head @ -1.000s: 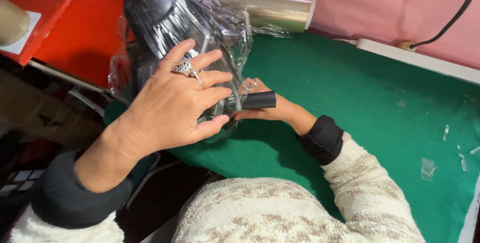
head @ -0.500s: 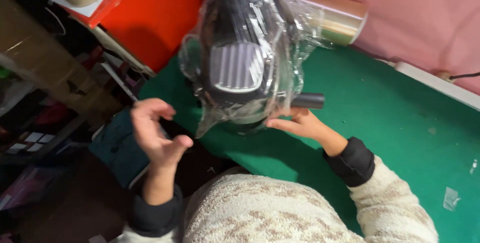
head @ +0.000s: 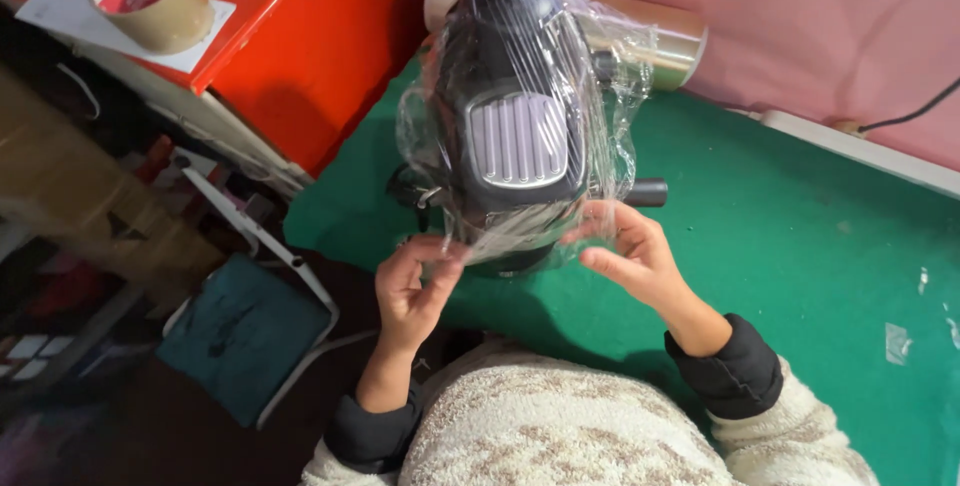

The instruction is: Wrapping a coffee maker machine in plastic film for shipping or storage.

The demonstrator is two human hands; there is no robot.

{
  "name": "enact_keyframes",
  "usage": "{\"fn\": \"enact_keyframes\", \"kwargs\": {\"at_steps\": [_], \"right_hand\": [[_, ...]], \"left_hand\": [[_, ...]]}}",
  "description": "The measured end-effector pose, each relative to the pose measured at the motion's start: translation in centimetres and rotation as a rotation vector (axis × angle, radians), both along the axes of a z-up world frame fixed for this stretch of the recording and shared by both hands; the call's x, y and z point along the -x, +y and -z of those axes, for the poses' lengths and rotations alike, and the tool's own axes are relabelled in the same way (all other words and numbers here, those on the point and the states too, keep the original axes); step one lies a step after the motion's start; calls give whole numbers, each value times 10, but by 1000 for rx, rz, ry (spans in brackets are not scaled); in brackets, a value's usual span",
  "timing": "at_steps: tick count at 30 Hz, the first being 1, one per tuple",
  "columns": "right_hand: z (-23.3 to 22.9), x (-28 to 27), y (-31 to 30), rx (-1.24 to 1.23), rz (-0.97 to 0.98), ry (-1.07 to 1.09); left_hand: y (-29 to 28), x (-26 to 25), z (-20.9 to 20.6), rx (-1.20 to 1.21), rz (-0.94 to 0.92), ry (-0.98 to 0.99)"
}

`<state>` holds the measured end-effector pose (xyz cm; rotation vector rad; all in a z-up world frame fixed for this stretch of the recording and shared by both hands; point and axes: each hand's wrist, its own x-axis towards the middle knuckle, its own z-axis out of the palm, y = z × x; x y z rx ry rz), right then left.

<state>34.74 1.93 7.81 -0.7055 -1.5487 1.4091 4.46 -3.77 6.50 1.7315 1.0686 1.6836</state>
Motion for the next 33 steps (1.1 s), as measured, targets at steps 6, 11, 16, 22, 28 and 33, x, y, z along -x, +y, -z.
{"fn": "enact_keyframes", "kwargs": {"at_steps": [6, 11, 16, 22, 28, 33], "right_hand": [[10, -1, -4, 143, 81, 141], [1, 5, -4, 152, 82, 247], [1, 5, 0, -68, 47, 144], [13, -6, 5, 42, -8, 227], [-3, -16, 4, 21, -39, 112], [-13, -12, 8, 68, -120, 208]], "left_hand": [[8, 14, 10, 237, 384, -507], [15, 8, -27, 317, 310, -234], [23, 13, -34, 138, 83, 160], [26, 25, -21, 211, 57, 160], [28, 35, -19, 238, 100, 173], [39, 38, -29, 240, 367, -83]]}}
